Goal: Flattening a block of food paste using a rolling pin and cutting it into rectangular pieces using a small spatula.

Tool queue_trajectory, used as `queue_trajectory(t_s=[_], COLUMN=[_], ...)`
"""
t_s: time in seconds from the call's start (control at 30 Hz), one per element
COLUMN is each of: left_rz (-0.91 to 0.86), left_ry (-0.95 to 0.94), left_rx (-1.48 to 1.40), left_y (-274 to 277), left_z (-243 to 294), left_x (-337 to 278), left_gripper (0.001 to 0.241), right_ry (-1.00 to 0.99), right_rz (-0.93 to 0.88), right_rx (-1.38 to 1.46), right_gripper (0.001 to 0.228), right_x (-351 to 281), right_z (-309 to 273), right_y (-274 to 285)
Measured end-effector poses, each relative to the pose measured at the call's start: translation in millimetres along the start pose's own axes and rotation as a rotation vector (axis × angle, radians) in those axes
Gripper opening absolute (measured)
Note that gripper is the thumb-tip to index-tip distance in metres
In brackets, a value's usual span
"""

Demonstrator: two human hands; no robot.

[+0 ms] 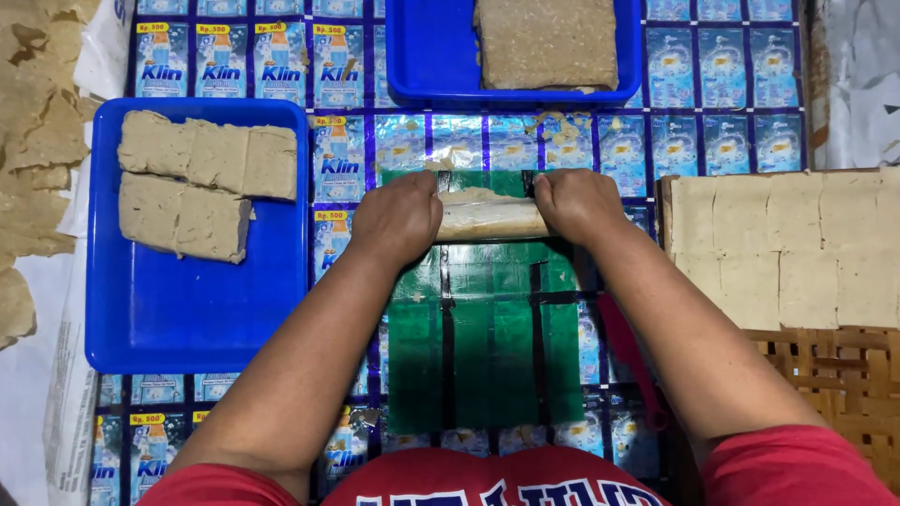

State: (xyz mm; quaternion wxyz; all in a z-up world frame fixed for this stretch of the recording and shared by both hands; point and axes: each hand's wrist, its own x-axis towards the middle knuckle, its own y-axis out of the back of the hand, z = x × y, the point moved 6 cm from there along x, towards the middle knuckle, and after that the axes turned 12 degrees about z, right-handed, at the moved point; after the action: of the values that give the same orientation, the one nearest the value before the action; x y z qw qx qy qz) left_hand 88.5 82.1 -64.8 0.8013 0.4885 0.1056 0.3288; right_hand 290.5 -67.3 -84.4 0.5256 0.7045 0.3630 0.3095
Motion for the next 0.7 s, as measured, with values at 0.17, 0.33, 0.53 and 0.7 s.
queue_trajectory(t_s=[0.17, 0.33, 0.53, 0.7], left_rz=[-0.107, -0.084, 0.192, 0.147], left_ry=[0.048, 0.039, -0.105, -0.096], left_rx=[0.074, 0.158, 0.179, 0.261], left_y=[-10, 8, -3, -8], left_z=[-8, 8, 0, 2], left_x=[14, 7, -10, -29], left_gripper=[0.023, 0.025, 0.052, 0.057], right_ry=[0.028, 0.079, 0.238, 0.195], right_rz=[0.026, 0.114, 0.384, 0.312], right_rx=[-0.003, -0.024, 0.015, -0.053], right_gripper=[0.032, 0.023, 0.063, 0.051], right_x=[8, 0, -20, -36], right_z=[0, -9, -20, -14], right_y=[0, 8, 18, 2])
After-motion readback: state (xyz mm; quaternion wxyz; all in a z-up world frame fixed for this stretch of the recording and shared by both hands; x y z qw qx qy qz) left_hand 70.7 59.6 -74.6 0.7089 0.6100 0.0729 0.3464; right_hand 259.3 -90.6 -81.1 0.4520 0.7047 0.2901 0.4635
